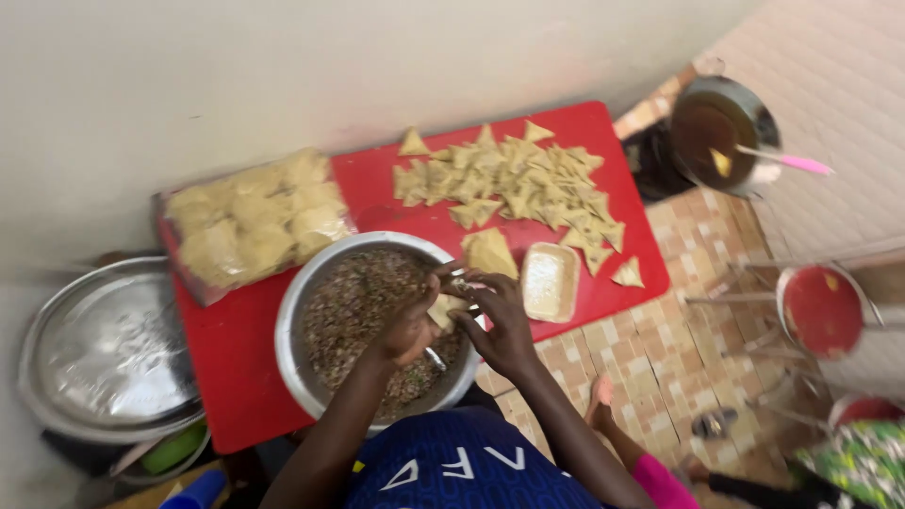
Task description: Filling and folding samosa pastry wrappers with a meat and lentil mixture on a red table
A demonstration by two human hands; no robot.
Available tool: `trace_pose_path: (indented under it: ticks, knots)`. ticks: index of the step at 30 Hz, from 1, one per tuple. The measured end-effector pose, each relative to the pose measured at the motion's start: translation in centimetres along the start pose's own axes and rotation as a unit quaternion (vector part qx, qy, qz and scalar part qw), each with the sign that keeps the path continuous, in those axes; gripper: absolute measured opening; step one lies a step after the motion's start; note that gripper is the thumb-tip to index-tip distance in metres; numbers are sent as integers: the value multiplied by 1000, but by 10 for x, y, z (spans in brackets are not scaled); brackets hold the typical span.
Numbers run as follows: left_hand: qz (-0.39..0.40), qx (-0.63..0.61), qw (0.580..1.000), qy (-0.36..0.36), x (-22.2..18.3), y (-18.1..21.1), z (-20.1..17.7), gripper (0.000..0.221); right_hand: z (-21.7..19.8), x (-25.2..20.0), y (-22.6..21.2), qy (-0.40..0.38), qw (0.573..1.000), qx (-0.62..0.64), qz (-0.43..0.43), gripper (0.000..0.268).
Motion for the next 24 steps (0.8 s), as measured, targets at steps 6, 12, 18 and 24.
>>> trace_pose_path:
  ticks: [6,12,18,24]
  knots:
    - [-42,131,981,136,53,-94,-63,40,-26,-59,85,157,974,53,156,24]
    - [-38,85,977,190,66,-82,-40,44,-76,-167,217,4,863,-315,394,44]
    - [-37,60,984,165,78,-76,-13,52,-54,-139,207,-45,854,-391,341,44]
    - [-17,33,992,119,95,-97,-11,44,-37,-169,276,-7,879,-425,216,25]
Point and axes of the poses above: each hand's wrist, its own x-axis towards the middle knuckle, its own z-axis out of the palm, y = z × x, the point moved 2 cm from there along x, towards the middle knuckle, and after that the axes turned 12 degrees about x, right-handed, at the moved point
